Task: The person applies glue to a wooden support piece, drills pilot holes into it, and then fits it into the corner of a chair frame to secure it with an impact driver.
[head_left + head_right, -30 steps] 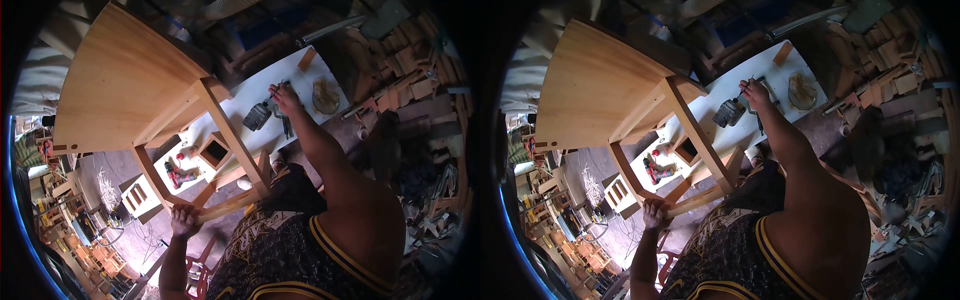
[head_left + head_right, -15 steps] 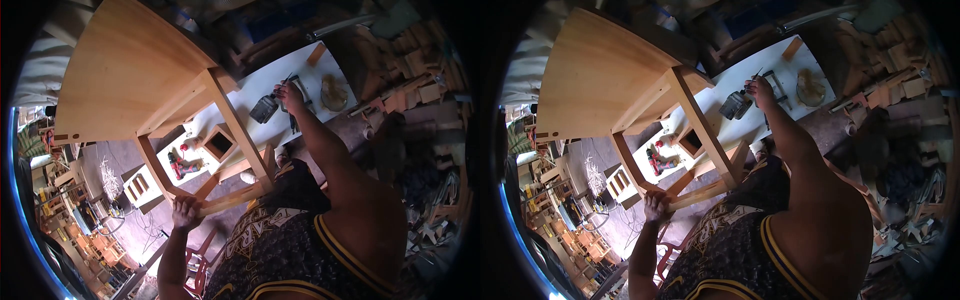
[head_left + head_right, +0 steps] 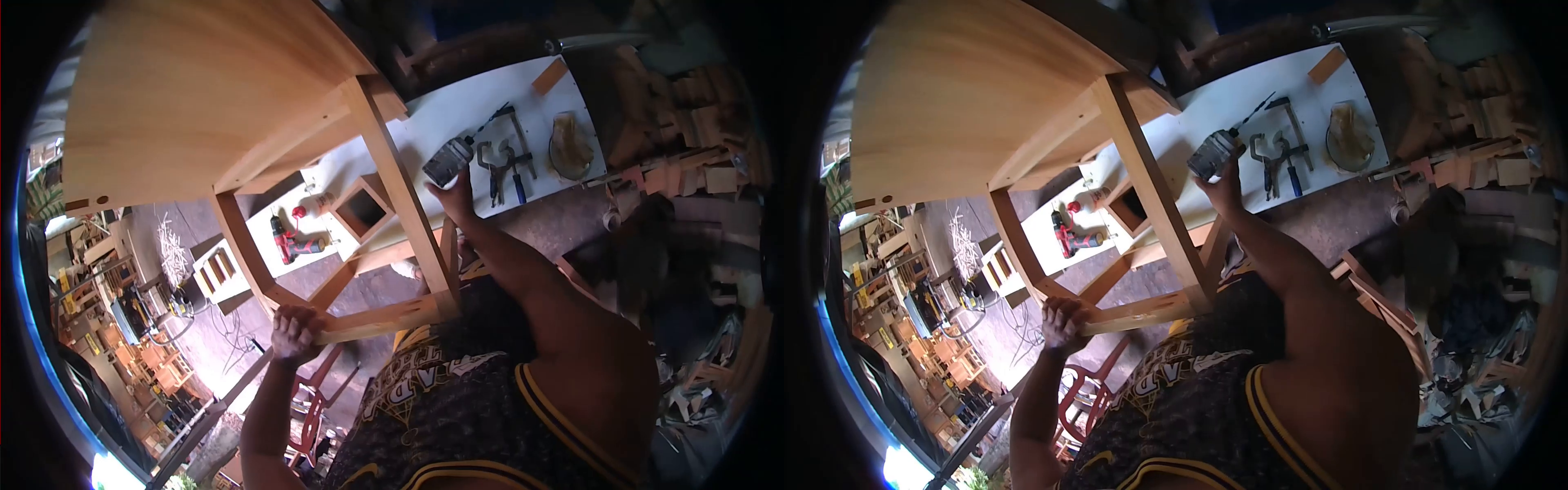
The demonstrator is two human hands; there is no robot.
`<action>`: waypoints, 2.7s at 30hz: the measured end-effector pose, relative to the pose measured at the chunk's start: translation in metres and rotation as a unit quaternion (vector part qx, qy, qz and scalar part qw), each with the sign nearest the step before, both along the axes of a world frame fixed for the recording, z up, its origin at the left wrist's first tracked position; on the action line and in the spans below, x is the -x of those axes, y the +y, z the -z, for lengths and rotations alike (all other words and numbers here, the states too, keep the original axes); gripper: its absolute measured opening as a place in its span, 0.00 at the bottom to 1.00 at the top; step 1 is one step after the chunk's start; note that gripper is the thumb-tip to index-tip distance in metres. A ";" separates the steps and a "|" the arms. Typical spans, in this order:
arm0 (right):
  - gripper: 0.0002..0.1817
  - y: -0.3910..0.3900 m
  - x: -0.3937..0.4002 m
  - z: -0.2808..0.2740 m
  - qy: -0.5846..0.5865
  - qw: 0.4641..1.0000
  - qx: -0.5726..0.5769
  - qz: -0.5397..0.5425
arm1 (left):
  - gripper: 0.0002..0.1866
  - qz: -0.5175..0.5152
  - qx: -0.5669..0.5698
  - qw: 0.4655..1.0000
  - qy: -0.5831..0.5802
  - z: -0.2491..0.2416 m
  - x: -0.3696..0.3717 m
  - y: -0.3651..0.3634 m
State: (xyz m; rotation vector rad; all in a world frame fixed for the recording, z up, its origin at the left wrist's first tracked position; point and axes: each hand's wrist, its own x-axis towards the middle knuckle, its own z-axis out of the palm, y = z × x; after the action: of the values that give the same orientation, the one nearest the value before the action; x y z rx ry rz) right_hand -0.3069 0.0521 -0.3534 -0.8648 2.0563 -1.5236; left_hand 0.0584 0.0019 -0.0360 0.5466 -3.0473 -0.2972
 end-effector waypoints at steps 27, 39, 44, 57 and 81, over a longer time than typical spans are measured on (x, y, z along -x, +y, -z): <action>0.20 0.000 0.022 -0.132 -0.182 0.786 -0.092 -0.584 | 0.27 -0.008 0.000 1.000 -0.006 0.003 -0.016 -0.002; 0.21 -0.042 -0.027 -0.122 -0.313 0.667 -0.001 -0.676 | 0.23 -0.014 0.007 1.000 -0.014 0.003 -0.018 -0.001; 0.21 -0.056 -0.047 -0.107 -0.379 0.611 0.031 -0.694 | 0.22 -0.016 -0.004 1.000 -0.012 0.003 -0.018 -0.003; 0.22 -0.073 -0.026 -0.083 -0.476 0.585 -0.037 -0.655 | 0.17 -0.011 0.012 1.000 0.011 0.000 -0.012 -0.006; 0.23 -0.074 0.034 -0.027 -0.655 0.536 -0.284 -0.452 | 0.18 -0.015 0.011 1.000 -0.009 0.001 -0.014 -0.003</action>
State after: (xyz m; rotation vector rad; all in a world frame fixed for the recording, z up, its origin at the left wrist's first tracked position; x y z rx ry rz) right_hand -0.3413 -0.0220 -0.3263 -0.1644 0.5513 -0.3878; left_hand 0.0719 -0.0016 -0.0365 0.5975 -3.0518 -0.2594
